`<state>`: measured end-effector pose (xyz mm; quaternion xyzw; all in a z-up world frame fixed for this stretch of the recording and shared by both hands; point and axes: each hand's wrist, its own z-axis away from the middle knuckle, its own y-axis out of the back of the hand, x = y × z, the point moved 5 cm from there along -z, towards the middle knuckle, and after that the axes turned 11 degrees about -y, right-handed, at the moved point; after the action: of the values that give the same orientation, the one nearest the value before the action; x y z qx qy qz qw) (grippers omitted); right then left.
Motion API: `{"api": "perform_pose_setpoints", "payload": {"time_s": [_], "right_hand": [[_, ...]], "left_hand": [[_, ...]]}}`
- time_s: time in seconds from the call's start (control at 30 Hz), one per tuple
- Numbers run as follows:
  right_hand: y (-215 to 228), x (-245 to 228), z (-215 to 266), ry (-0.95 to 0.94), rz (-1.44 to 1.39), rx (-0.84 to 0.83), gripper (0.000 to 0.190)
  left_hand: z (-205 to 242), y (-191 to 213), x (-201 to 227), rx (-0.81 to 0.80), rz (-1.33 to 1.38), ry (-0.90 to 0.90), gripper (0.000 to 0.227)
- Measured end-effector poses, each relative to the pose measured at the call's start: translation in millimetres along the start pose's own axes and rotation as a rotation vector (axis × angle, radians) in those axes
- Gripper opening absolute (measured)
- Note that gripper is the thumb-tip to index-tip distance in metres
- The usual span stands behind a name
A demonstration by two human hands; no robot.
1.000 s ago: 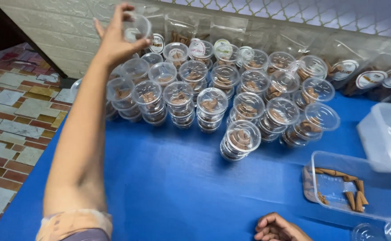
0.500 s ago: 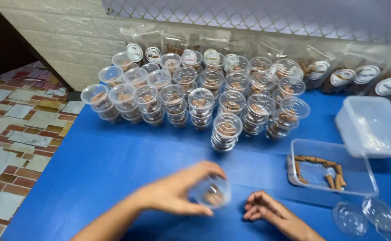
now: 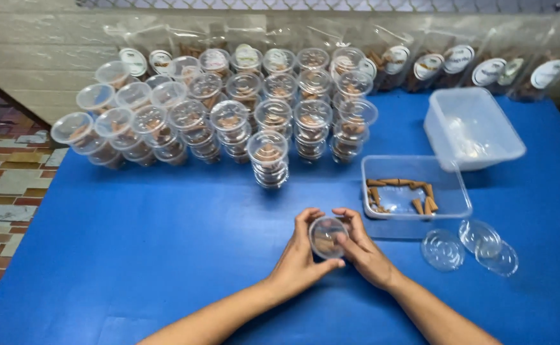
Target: Packing incense cones into small plastic cups from a larger container on a blue table.
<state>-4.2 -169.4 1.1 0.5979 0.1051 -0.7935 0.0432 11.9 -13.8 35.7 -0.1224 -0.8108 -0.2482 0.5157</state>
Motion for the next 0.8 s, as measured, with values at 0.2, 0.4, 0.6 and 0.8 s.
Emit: {"api": "perform_pose_setpoints", "payload": {"time_s": [0.2, 0.4, 0.6, 0.8], "right_hand": [[9, 12, -5, 0.035, 0.177, 0.014, 0.050], [-12, -12, 11, 0.095, 0.261, 0.017, 0.060], [-27, -39, 28, 0.294, 0.731, 0.192, 0.072], [-43, -36, 31, 0.645, 0.877, 0.141, 0.044]], "left_hand": [[-3, -6, -33, -0.045, 0.036, -0.081, 0.082], [3, 2, -35, 0.107, 0.061, -0.082, 0.076], [5, 2, -44, 0.066, -0.001, -0.008, 0.083], [8, 0, -24, -0.011, 0.030, -0.074, 0.085]]}}
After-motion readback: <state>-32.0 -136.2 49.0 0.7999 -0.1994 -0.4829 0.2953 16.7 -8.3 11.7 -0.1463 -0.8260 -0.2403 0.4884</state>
